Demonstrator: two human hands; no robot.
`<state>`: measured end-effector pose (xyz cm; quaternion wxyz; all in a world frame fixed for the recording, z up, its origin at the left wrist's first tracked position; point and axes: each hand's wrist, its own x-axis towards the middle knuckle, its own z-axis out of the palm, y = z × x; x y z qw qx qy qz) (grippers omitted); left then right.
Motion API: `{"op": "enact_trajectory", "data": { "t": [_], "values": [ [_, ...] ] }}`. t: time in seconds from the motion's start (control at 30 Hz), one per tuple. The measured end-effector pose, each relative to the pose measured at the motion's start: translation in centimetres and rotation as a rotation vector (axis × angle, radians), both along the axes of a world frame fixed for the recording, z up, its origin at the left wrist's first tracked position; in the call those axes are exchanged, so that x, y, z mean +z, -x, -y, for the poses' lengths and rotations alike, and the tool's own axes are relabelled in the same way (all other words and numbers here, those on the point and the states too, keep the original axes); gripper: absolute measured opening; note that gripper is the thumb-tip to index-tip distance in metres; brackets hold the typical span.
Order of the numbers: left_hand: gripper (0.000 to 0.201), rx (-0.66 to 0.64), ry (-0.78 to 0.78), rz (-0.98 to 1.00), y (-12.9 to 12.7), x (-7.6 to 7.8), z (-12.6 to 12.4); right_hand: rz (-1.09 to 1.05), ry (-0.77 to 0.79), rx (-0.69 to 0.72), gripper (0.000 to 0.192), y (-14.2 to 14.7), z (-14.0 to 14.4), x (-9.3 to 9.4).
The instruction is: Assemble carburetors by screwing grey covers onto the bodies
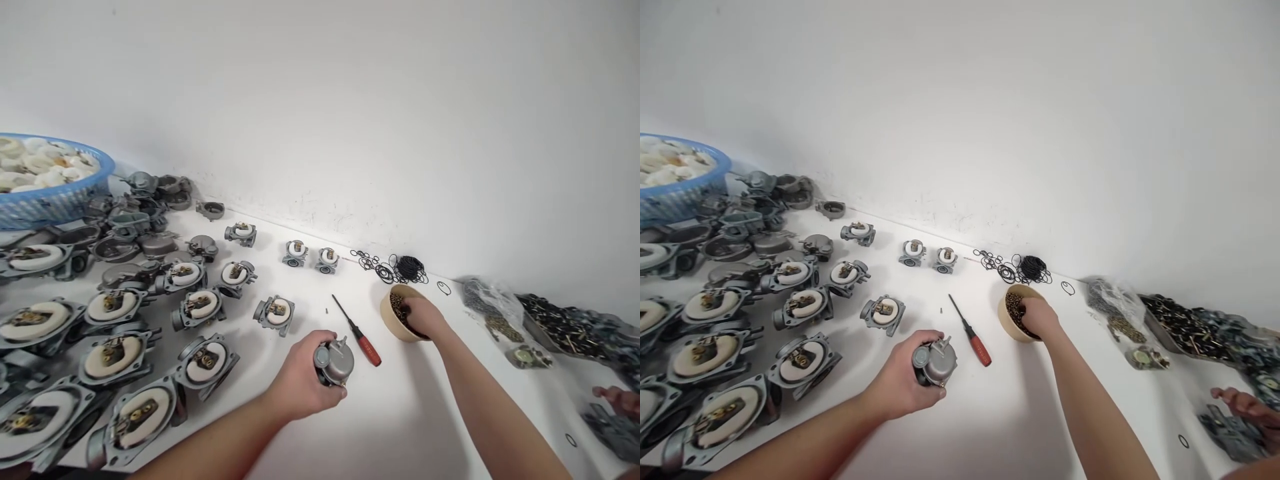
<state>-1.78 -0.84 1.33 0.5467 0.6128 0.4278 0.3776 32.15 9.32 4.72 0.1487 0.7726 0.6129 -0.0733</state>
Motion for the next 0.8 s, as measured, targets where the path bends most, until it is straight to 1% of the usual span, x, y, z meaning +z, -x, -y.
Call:
{"op": "enact_trajectory", "data": {
  "t": [0.1,0.2,0.23,0.33,0.4,0.47,0.5,0.53,0.6,0.63,0.7,0.8],
  "values": [
    [0.066,-0.001,-0.002,-0.004,0.0,0.0,0.1,-0.038,-0.03,-0.046,0.03,-0.1,0.4,0.0],
    [0.066,0.001,0.015,0.003,0.1,0.1,0.1,-0.082,-0.145,-0.077,0.019,0.0,0.9,0.3],
    [0.067,0.001,0.025,0.006,0.0,0.1,0.1,-0.093,-0.214,-0.084,0.018,0.1,1.1,0.4],
    [0.068,-0.002,0.042,0.006,-0.1,0.2,-0.1,-0.141,-0.477,-0.084,0.029,1.0,2.1,0.8],
    [0.069,-0.009,0.054,0.005,-0.1,0.2,-0.1,-0.196,-0.651,-0.065,0.032,2.2,3.4,0.9],
    [0.069,-0.015,0.062,0.008,-0.1,0.1,-0.2,-0.267,-0.787,-0.035,0.032,3.9,5.3,0.6],
    [0.069,-0.016,0.067,0.009,-0.1,0.1,-0.2,-0.315,-0.844,-0.004,0.03,4.9,6.5,0.4],
    [0.069,-0.015,0.073,0.012,-0.1,0.0,-0.1,-0.383,-0.904,0.056,0.027,5.9,7.6,0.2],
    [0.069,-0.017,0.074,0.019,0.0,-0.3,-0.1,-0.592,-1.085,0.259,0.015,7.9,9.9,-0.3],
    [0.069,-0.018,0.071,0.026,0.1,-0.4,-0.1,-0.66,-1.12,0.346,0.013,8.7,10.9,-0.5],
    [0.069,-0.026,0.052,0.048,0.2,-0.7,0.0,-0.764,-1.102,0.471,0.017,9.8,12.5,-0.7],
    [0.069,-0.044,0.032,0.069,0.2,-1.0,0.3,-0.865,-1.017,0.536,0.023,10.6,13.7,-0.8]
  ]
}}
